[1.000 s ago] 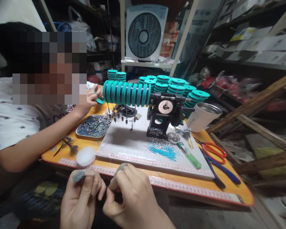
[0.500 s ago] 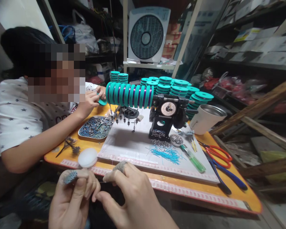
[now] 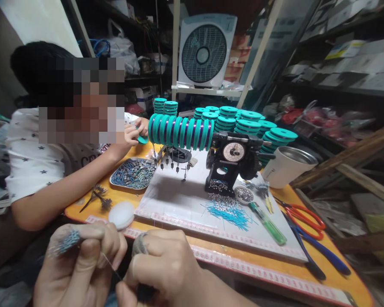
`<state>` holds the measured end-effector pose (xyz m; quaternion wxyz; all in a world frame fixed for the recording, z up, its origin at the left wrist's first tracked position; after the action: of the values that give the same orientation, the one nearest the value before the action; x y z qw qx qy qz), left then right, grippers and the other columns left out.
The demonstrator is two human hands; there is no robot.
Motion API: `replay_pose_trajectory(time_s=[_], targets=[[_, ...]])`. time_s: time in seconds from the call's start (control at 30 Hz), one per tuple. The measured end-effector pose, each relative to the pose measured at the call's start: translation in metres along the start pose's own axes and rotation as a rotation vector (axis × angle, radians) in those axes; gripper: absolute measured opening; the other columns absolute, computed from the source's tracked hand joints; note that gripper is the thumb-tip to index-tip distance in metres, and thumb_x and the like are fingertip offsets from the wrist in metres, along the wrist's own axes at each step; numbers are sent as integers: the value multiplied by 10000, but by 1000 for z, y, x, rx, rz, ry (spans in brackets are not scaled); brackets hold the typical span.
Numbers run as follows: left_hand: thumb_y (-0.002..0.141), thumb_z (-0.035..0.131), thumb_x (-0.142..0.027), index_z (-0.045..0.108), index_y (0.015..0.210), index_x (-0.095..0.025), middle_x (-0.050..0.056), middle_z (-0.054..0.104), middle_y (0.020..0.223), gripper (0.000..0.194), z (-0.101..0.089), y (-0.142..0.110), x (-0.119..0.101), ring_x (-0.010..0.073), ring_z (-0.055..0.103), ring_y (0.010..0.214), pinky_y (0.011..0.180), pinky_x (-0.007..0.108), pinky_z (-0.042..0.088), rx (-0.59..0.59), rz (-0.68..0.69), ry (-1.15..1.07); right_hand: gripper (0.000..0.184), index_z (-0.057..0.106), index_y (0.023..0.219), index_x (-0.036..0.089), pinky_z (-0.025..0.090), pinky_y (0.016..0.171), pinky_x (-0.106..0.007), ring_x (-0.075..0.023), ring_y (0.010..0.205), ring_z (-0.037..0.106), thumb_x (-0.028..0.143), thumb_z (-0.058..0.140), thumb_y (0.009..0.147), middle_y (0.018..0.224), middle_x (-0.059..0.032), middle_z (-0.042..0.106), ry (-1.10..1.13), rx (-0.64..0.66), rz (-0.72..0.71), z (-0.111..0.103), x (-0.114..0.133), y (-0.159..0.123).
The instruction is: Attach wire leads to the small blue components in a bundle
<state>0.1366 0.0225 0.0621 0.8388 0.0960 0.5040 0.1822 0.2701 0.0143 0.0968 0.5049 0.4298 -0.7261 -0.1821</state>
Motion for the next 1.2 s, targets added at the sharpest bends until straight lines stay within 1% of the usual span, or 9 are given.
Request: replay_pose_trajectory(time_s=[0.13, 0.2, 0.3, 0.5, 0.63, 0.77, 0.87, 1.0, 1.2], targets=[[960, 640, -267, 567, 783, -210, -37, 498, 610, 200, -5, 6, 2, 128, 516, 546, 513, 261, 448, -11, 31, 80, 238, 411, 659, 213, 306, 544, -231, -86, 569, 387, 65, 551, 782, 631, 54, 431, -66, 0, 111, 3, -10, 1], [940, 673, -302, 546, 734, -201, -37, 493, 589, 262, -6, 5, 0, 125, 508, 534, 509, 264, 431, -53, 48, 111, 248, 392, 650, 222, 309, 540, -243, -96, 562, 381, 69, 543, 775, 624, 51, 417, -69, 18, 80, 7, -11, 1], [928, 690, -310, 521, 711, -204, -42, 474, 570, 295, -4, 3, -2, 123, 494, 522, 496, 266, 404, -116, 49, 118, 256, 357, 651, 233, 330, 532, -247, -102, 546, 385, 74, 531, 750, 608, 50, 405, 80, 36, 67, 11, -12, 0], [920, 704, -336, 490, 709, -211, -50, 456, 593, 325, 10, 18, -10, 124, 478, 545, 503, 272, 421, -83, 87, 100, 260, 369, 619, 220, 324, 534, -245, -92, 562, 387, 100, 532, 781, 605, 50, 386, 251, 5, 279, 7, -11, 7], [961, 654, -238, 490, 720, -196, -68, 400, 596, 295, 7, 39, -28, 87, 384, 522, 503, 234, 377, -213, 242, 33, 264, 383, 616, 216, 298, 501, -238, -82, 541, 386, 98, 548, 785, 590, 55, 402, 123, 16, 239, 4, -12, 10], [997, 581, -204, 510, 748, -187, -62, 380, 605, 259, -10, 48, -36, 88, 392, 540, 513, 224, 390, -174, 263, 74, 196, 499, 639, 212, 336, 494, -232, -90, 537, 434, 86, 544, 782, 593, 39, 476, 0, -24, 75, 2, -19, 7], [975, 621, -263, 557, 817, -208, -48, 497, 644, 179, -22, 40, -21, 97, 483, 538, 513, 224, 443, -69, 137, 179, 155, 685, 765, 193, 366, 478, -223, -94, 532, 477, 100, 569, 807, 607, 20, 539, -27, -92, 11, -5, -20, 1], [901, 718, -375, 648, 926, -214, 15, 659, 944, 178, -28, 18, 15, 58, 516, 510, 487, 201, 468, -23, -199, 248, 257, 774, 951, 177, 415, 501, -227, -108, 547, 544, 48, 598, 815, 639, -8, 623, -111, -55, 165, -8, -19, -6], [812, 795, -474, 631, 790, -177, -20, 613, 688, 339, -15, -5, 42, 53, 444, 479, 441, 162, 416, -1, -439, 68, 241, 754, 872, 171, 442, 516, -230, -122, 585, 566, 44, 551, 840, 667, -24, 627, -131, -165, 267, -13, -12, -14]])
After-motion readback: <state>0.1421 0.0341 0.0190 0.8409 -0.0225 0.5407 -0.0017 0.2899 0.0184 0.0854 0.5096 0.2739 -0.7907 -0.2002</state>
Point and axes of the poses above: each hand's wrist, its own y-axis towards the middle knuckle, its own z-axis out of the palm, x = y × z, the point moved 6 cm from there along y, towards the middle knuckle
